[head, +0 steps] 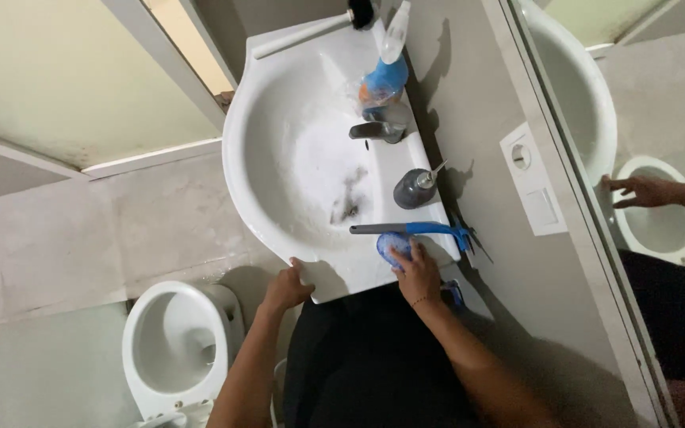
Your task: The person scrubs the inside of a white bathroom sink using a blue sponge. The sink is filled with soapy water, and the person moves the sponge around the basin and under the faucet to clean the surface.
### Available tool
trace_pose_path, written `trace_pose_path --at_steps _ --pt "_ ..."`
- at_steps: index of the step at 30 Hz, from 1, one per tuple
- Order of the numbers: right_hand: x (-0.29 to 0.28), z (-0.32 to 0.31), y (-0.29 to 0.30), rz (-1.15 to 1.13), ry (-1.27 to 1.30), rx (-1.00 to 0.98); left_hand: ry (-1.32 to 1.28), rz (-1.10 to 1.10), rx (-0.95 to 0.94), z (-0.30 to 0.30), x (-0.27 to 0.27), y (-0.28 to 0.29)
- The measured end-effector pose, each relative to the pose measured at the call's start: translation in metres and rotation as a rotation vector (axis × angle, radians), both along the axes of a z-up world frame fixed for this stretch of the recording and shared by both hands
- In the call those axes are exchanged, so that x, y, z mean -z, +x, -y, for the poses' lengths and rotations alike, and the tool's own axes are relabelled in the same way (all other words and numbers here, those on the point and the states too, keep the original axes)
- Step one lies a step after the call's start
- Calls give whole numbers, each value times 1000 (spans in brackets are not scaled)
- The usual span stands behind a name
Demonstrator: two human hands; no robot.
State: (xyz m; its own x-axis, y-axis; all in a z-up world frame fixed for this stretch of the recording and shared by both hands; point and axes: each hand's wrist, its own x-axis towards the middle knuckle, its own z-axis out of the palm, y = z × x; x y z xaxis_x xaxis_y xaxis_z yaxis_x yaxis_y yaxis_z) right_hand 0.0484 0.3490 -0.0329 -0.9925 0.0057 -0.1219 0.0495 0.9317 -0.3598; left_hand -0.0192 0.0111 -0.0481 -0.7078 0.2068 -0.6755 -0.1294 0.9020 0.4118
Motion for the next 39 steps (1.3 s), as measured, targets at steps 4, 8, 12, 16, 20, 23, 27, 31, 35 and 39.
trace_pose_path --at_steps 4,8,12,16,20,23,27,31,35,39 --pt "-2 6 7 11 -114 -154 13 -40 32 2 3 -1" --pt "-9 -16 6 36 -32 -132 -20 -60 55 2 3 3" --pt "-2 -22 -3 84 9 60 -60 -83 82 -2 7 2" --pt "8 -15 -4 12 -17 -171 -4 -139 65 -3 -3 6" --pt "19 -50 -13 -32 89 -149 -1 -185 86 -3 3 5" --pt "47 -64 -15 -73 156 -66 18 -160 77 3 28 4" --pt "40 -14 -9 -61 163 -15 40 -176 64 2 23 -1" --pt "15 7 -7 105 44 -145 -1 -170 118 1 20 0" --pt "19 -26 -18 90 109 30 -54 -183 172 0 10 0" --pt "57 -25 -15 55 159 57 -72 -183 169 -4 6 -2"
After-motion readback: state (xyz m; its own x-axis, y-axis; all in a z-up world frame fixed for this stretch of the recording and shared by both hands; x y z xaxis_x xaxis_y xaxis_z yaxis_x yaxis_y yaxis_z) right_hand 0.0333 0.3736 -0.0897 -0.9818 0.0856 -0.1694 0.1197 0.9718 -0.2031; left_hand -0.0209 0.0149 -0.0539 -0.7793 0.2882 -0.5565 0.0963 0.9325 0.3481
